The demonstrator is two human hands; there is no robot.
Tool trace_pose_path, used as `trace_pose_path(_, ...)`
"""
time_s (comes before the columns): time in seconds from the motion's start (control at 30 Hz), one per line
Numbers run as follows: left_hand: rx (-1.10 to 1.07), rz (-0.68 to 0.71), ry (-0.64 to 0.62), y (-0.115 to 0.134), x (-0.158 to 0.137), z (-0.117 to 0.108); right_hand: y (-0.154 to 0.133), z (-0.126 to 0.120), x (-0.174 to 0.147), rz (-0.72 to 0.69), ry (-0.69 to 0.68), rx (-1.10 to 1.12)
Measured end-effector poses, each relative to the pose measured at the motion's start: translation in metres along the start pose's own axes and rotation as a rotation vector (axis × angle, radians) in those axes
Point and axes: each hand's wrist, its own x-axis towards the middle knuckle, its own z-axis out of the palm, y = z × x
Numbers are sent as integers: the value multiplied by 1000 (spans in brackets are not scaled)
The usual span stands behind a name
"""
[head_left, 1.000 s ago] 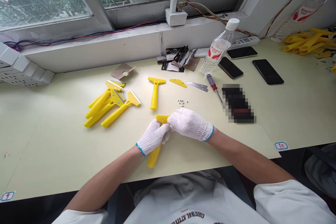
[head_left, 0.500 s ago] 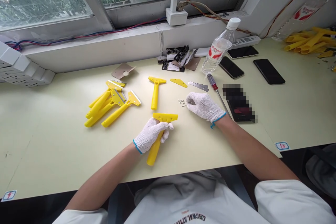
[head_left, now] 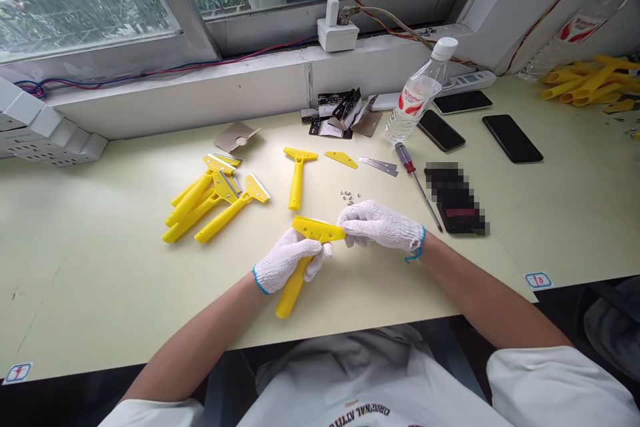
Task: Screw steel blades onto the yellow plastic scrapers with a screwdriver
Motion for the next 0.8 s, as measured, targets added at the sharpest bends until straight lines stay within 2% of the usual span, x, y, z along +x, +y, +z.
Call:
trace_pose_path(0.1, -24, 15, -56, 0, -1, -1, 4, 0, 1, 41, -84, 190)
trace_pose_path(0.23, -8, 22, -147, 1, -3, -2, 10, -1, 0, 129, -193, 299)
trace_pose_path(0.33, 29, 30, -201, 2, -5, -2, 12, -1, -1, 153, -282, 329)
trace_pose_path(0.5, 117, 30, -283, 3, -6, -1, 6, 3, -3, 150, -348, 290)
trace_pose_path(0.63, 129, 42, -279, 5, -5, -1, -1, 9, -5, 140, -301, 236)
trace_pose_path(0.8, 75, 21, -216, 3, -6, -2, -4, 0, -10, 128, -123, 80)
